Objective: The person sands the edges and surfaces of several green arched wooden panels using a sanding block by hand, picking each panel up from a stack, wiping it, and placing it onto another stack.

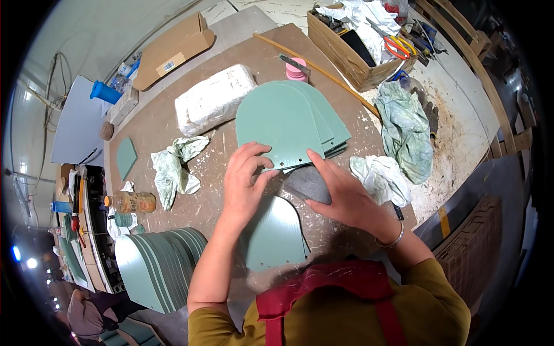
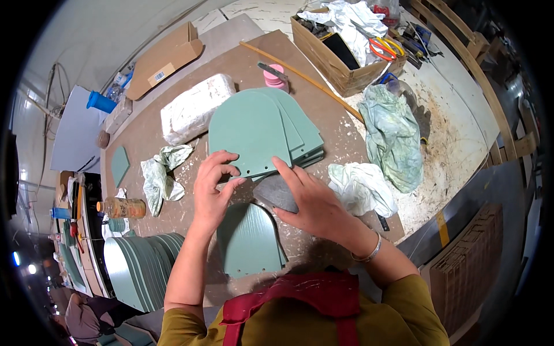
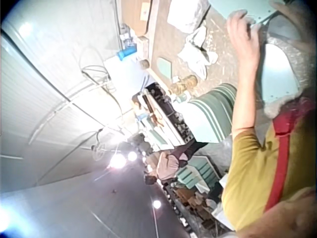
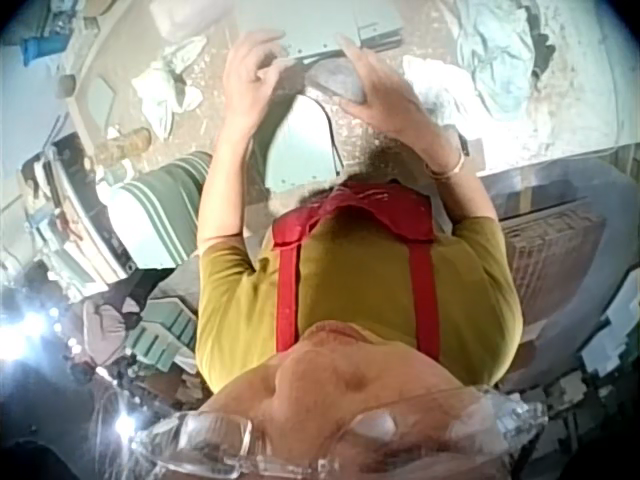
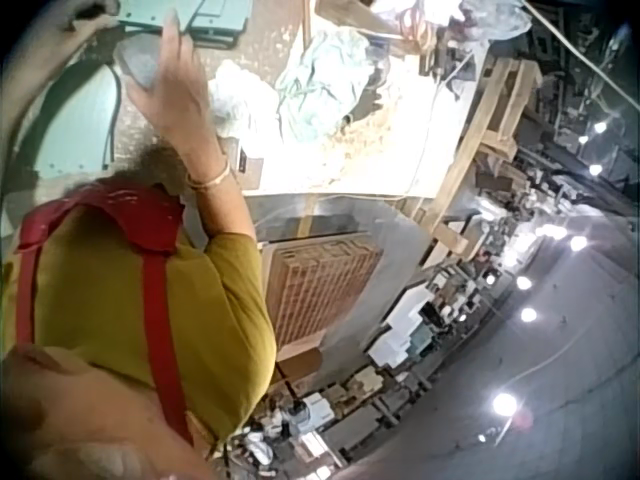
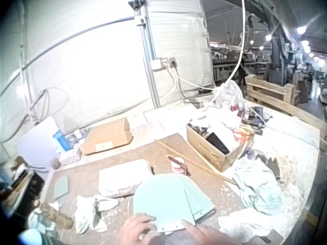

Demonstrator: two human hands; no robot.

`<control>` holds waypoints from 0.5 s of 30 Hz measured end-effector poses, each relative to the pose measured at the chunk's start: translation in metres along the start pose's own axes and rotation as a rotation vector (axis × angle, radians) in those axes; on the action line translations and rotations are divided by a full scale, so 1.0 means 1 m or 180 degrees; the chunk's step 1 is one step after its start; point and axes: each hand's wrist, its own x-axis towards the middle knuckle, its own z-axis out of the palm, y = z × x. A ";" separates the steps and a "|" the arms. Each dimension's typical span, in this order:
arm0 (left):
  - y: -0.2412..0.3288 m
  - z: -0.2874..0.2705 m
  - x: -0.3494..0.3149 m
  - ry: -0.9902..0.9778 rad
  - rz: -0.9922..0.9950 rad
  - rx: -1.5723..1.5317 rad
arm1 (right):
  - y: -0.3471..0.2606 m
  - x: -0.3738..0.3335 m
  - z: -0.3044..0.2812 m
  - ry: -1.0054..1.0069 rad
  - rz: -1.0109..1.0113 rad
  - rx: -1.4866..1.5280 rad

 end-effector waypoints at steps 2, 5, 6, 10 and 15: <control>0.001 0.003 -0.001 0.0088 -0.0071 -0.0050 | -0.001 0.001 0.000 0.0003 0.0001 0.0021; 0.000 0.008 -0.004 0.0176 -0.0001 0.0071 | 0.000 0.000 0.001 0.0007 0.0009 0.0044; 0.000 0.009 -0.005 0.0196 0.0047 0.0145 | 0.001 0.000 0.001 0.0005 0.0015 0.0054; -0.003 0.006 -0.005 0.0154 0.0078 -0.0047 | 0.002 0.000 0.002 0.0015 0.0013 0.0094; 0.002 0.010 -0.005 0.0309 -0.0084 -0.0124 | 0.004 0.000 0.004 0.0041 -0.0040 0.0128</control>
